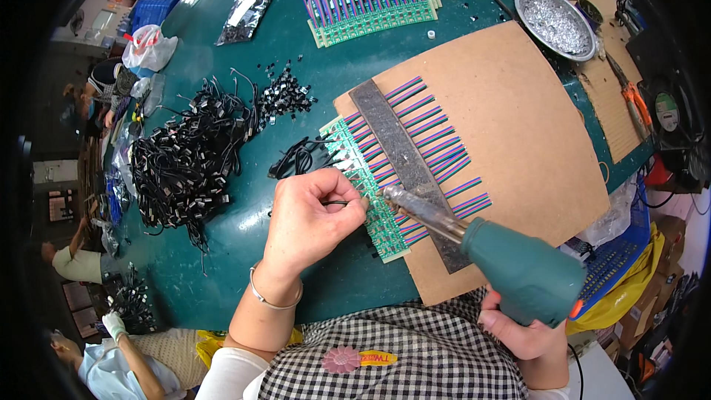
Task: The person places wire ends onto the contacts of a circuit board by hand and solders them in place using a soldering gun.
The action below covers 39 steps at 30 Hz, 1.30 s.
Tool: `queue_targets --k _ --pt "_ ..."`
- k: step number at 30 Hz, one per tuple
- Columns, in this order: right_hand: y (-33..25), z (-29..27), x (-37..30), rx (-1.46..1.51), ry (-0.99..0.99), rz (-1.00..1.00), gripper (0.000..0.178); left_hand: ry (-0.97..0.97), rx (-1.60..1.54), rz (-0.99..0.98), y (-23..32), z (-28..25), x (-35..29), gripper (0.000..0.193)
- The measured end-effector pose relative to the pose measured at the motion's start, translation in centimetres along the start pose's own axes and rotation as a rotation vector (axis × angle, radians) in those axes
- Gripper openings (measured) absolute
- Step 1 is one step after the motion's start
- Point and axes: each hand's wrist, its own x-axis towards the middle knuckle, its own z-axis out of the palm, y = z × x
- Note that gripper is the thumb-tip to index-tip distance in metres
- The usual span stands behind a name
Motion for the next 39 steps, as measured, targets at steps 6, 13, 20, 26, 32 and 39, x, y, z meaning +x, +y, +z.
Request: queue_targets --k 6,13,20,26,32,39 --pt "-2.6 0.8 1.6 0.219 0.254 0.123 0.052 0.008 -0.014 -0.007 -0.1 0.0 0.1 0.010" --pt "-2.4 -1.2 3.1 0.243 0.315 -0.051 0.060 0.020 0.004 -0.007 0.5 0.0 0.2 0.010" --pt "-4.7 -5.5 6.9 0.310 0.491 -0.456 0.058 0.040 0.000 -0.039 0.1 0.2 -0.2 0.008" --pt "-4.7 -9.8 12.5 -0.103 0.791 -0.215 0.030 0.040 0.001 -0.030 0.3 0.2 -0.5 0.009" --pt "-7.5 -9.2 10.9 -0.153 0.783 -0.233 0.031 0.058 0.041 0.003 -0.1 0.0 -0.9 0.010" --pt "-11.2 -7.8 5.0 -0.464 0.644 -0.384 0.045 0.142 0.268 0.289 0.9 -1.6 -3.0 0.024"
